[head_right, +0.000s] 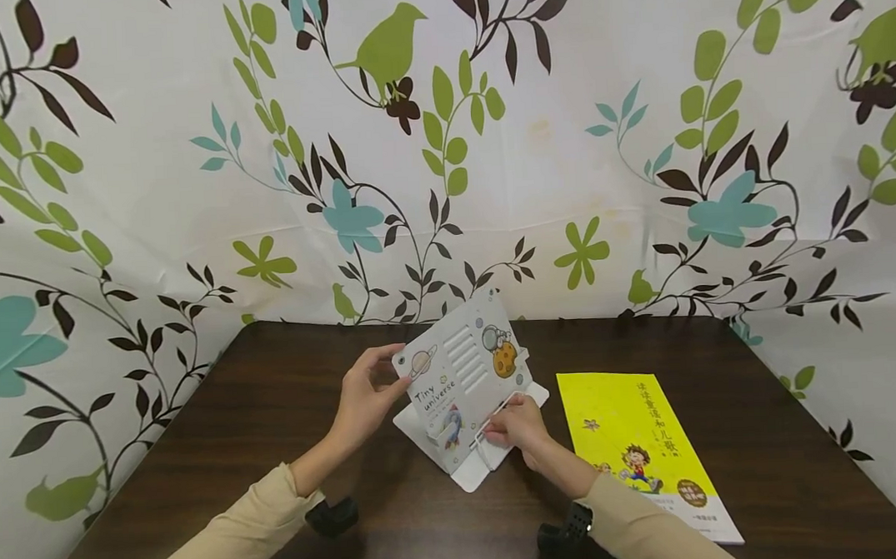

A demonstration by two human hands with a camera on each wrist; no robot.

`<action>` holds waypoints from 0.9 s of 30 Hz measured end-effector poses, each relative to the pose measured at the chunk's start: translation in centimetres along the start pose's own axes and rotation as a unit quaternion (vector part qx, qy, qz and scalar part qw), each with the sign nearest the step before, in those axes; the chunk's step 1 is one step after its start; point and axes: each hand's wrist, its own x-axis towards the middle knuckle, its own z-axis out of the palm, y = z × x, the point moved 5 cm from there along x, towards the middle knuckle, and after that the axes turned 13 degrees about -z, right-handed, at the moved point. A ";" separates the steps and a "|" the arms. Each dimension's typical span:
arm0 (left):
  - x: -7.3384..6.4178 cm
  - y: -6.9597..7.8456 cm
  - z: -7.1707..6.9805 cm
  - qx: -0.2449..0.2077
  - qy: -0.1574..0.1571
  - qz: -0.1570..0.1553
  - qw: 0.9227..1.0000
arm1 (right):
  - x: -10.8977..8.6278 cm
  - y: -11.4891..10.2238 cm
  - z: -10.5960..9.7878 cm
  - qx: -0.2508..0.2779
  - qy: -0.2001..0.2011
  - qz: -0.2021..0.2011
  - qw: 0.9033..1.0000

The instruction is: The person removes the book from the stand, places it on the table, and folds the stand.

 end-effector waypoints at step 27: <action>-3.2 2.3 3.0 -0.071 -0.028 -0.074 0.994 | 3.5 -0.5 -2.2 -0.123 -0.082 -0.032 0.989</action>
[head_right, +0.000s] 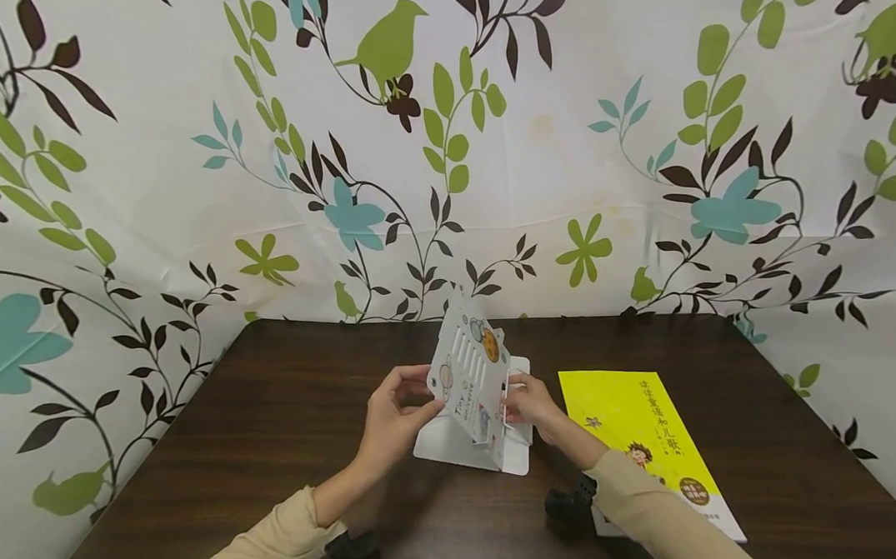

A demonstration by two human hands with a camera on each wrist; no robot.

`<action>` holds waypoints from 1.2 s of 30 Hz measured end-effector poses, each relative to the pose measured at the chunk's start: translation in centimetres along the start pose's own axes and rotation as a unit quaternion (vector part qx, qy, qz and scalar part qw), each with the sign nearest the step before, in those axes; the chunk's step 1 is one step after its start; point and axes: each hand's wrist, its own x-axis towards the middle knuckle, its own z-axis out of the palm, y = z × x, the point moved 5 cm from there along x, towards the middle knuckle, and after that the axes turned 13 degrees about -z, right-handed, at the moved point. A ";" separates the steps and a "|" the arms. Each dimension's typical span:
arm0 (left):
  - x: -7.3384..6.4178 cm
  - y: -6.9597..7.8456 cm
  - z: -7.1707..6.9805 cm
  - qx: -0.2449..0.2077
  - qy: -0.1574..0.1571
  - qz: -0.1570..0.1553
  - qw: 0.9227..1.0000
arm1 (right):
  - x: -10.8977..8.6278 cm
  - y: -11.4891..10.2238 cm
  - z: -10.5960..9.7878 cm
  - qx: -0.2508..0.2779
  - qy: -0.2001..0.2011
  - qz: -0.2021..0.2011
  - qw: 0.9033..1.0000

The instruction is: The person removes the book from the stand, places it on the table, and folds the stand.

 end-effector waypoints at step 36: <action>3.0 -4.5 0.1 0.065 -0.045 0.054 0.995 | -3.2 -4.2 -0.6 -0.137 -0.038 -0.133 0.981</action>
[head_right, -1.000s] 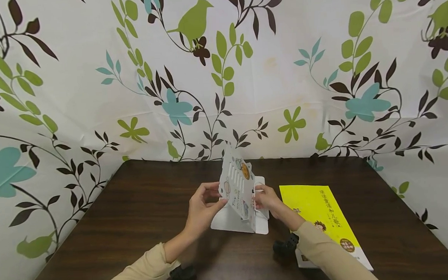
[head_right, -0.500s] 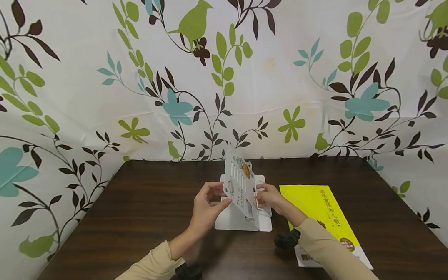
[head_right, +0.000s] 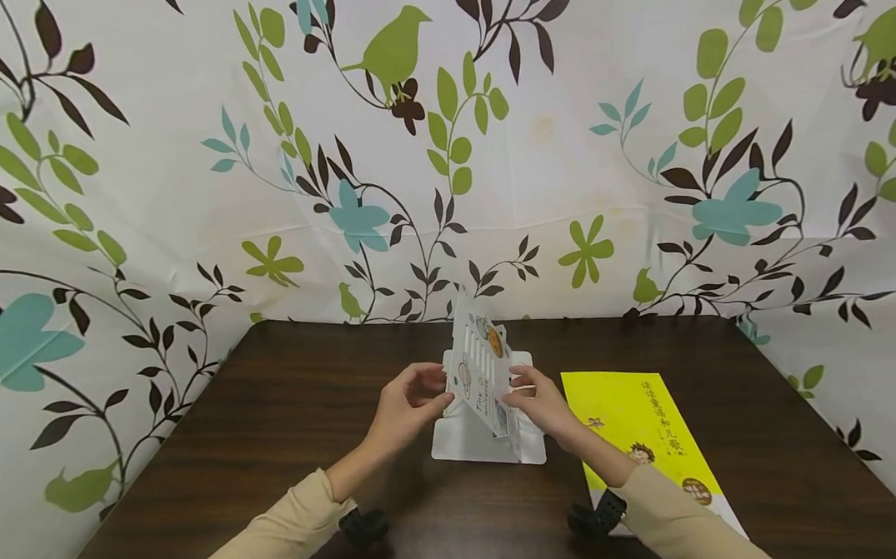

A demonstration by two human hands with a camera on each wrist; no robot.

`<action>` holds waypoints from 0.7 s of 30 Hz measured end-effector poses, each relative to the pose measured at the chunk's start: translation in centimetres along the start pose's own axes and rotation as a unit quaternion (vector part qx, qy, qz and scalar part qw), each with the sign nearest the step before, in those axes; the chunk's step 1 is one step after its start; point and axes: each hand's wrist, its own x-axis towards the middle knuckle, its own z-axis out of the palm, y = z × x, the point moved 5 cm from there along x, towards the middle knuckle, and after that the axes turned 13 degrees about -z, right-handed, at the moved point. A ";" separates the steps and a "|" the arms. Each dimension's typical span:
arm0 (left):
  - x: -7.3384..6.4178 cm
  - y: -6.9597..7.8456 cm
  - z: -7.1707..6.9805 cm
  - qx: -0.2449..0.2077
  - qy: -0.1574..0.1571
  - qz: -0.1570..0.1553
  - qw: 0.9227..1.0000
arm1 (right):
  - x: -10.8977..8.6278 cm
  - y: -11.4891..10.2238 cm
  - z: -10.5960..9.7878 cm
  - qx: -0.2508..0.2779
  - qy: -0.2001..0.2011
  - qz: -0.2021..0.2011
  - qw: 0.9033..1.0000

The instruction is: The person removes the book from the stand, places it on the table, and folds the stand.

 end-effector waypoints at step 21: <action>2.4 -8.1 -0.7 0.206 -0.127 -0.088 0.966 | -1.1 -1.9 2.2 -0.043 -0.027 -0.163 0.985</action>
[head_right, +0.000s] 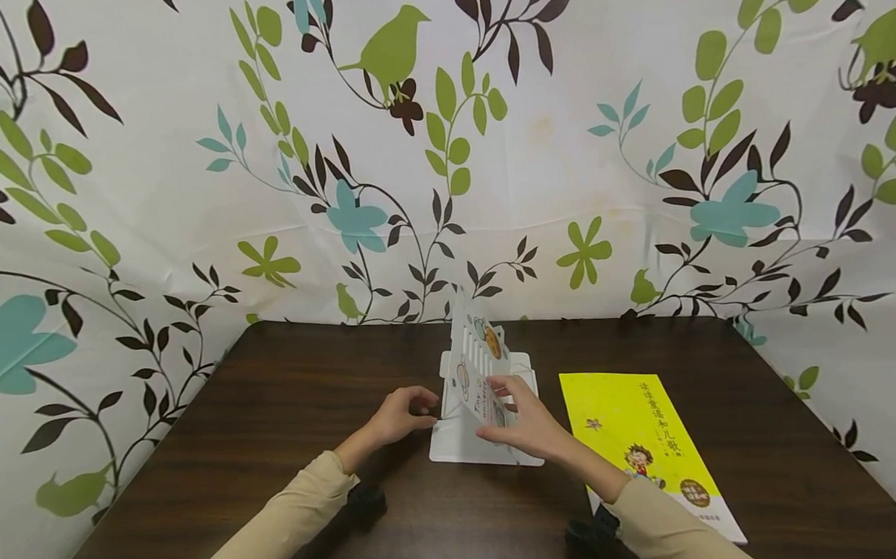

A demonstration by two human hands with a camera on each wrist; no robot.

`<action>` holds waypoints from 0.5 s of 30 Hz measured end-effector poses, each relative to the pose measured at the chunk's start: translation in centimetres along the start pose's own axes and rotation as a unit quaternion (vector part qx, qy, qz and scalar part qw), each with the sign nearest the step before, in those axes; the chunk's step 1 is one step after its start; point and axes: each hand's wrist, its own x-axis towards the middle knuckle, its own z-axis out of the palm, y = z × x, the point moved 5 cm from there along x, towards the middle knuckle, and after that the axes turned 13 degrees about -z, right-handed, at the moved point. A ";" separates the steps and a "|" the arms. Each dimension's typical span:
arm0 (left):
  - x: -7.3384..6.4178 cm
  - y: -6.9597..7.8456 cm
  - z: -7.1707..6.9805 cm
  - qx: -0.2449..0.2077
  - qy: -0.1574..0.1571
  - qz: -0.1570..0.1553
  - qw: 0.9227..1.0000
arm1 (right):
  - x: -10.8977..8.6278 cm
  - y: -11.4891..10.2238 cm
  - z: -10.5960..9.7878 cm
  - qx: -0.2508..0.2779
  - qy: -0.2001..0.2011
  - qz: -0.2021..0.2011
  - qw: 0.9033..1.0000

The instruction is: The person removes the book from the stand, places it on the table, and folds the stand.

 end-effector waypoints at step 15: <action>0.7 0.7 1.7 -0.002 0.006 -0.002 1.000 | 0.0 1.2 -0.1 0.005 -0.019 0.011 1.000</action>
